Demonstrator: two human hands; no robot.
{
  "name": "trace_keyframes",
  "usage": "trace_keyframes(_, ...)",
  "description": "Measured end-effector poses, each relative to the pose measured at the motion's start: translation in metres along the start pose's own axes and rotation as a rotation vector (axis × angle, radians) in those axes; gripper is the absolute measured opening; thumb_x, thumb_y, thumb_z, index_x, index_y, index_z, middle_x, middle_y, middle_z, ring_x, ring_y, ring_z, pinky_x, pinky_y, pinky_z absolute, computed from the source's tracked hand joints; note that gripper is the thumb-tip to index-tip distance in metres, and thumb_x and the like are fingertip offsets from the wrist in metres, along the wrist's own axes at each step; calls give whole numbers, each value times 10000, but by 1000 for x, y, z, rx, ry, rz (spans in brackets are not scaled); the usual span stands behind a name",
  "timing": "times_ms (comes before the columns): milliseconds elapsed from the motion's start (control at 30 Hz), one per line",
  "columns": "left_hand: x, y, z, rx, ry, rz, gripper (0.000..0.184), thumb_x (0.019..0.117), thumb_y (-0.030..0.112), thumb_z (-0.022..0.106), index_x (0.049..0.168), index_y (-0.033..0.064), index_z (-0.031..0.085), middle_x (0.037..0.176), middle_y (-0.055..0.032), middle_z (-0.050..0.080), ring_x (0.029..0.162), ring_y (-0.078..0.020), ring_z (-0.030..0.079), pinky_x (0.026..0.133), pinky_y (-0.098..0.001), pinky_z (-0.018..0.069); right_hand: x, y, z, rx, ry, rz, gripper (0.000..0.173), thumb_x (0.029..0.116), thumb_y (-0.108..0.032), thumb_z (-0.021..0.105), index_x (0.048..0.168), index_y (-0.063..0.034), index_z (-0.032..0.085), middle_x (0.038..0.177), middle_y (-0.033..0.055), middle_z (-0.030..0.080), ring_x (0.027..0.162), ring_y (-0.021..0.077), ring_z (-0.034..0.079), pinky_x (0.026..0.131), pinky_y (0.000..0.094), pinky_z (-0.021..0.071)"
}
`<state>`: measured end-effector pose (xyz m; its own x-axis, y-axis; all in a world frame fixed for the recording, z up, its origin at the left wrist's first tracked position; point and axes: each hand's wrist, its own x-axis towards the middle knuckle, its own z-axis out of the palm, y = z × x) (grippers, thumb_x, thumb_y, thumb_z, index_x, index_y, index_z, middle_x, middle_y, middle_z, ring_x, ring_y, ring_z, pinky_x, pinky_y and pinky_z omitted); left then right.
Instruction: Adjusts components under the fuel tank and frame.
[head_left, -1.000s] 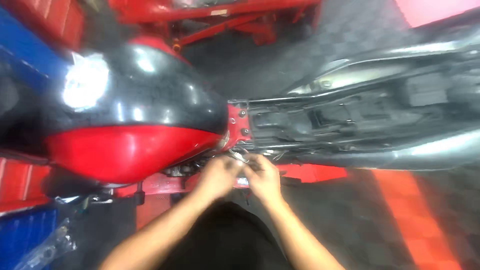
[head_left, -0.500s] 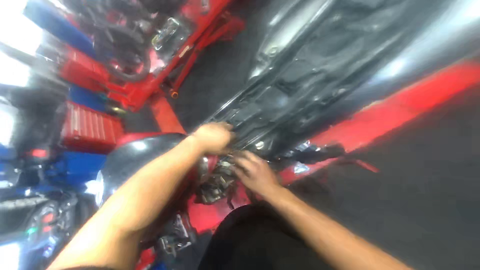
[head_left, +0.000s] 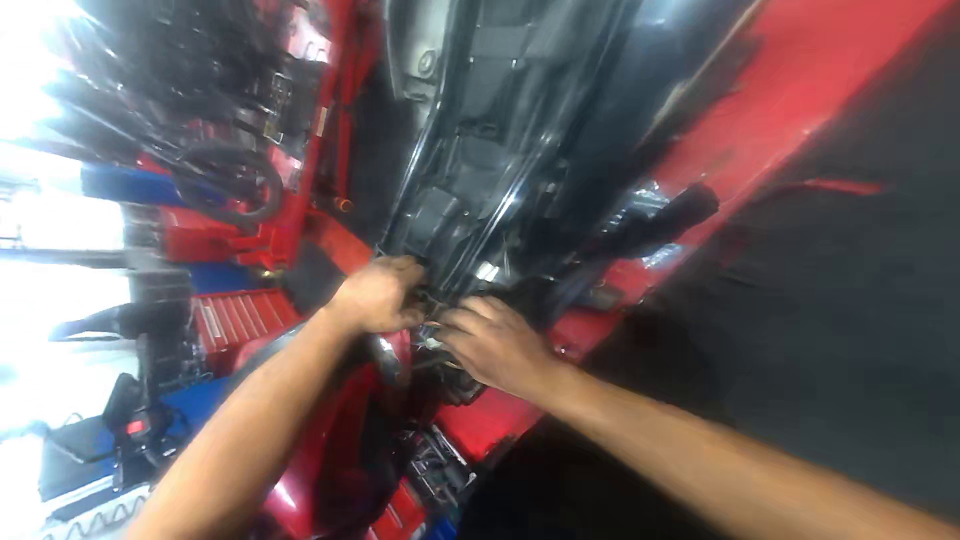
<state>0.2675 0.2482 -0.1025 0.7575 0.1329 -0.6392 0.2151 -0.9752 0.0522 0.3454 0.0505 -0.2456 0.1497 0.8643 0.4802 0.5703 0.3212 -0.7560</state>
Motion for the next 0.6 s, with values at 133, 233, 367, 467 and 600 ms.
trace_keyframes(133,-18,5,-15,18,48,7,346,911,410,598,1037,120,735,1067,-56,717,1103,-224,666,1036,-455,519,1,9,-6,24,-12,-46,151,981,-158,600,972,-178,750,1071,7,720,1099,255,644,962,465,528)
trace_keyframes(233,-45,8,-44,-12,27,-1,271,936,372,577,830,163,715,897,16,701,1001,-165,666,1015,-438,519,9,11,-12,26,-100,-111,154,993,-139,579,956,-160,728,1040,23,707,1084,262,639,964,467,514)
trace_keyframes(367,-72,12,-67,2,13,10,265,939,379,597,822,170,710,940,6,699,1017,-174,658,959,-415,537,55,6,-15,30,-180,-195,185,996,-101,555,882,-105,701,866,61,673,1011,298,644,929,481,506)
trace_keyframes(467,-76,18,-70,-14,8,7,267,947,368,612,848,148,726,976,-15,702,1042,-191,654,960,-410,537,100,0,-1,28,-265,-273,233,955,-30,567,744,-73,657,729,79,647,925,320,649,875,494,490)
trace_keyframes(600,-75,17,-71,-25,18,26,301,958,384,613,838,134,730,992,-38,718,1065,-215,671,988,-435,539,131,-14,23,178,-503,-199,256,1003,-208,576,878,-58,741,982,115,702,1098,319,623,1025,474,451)
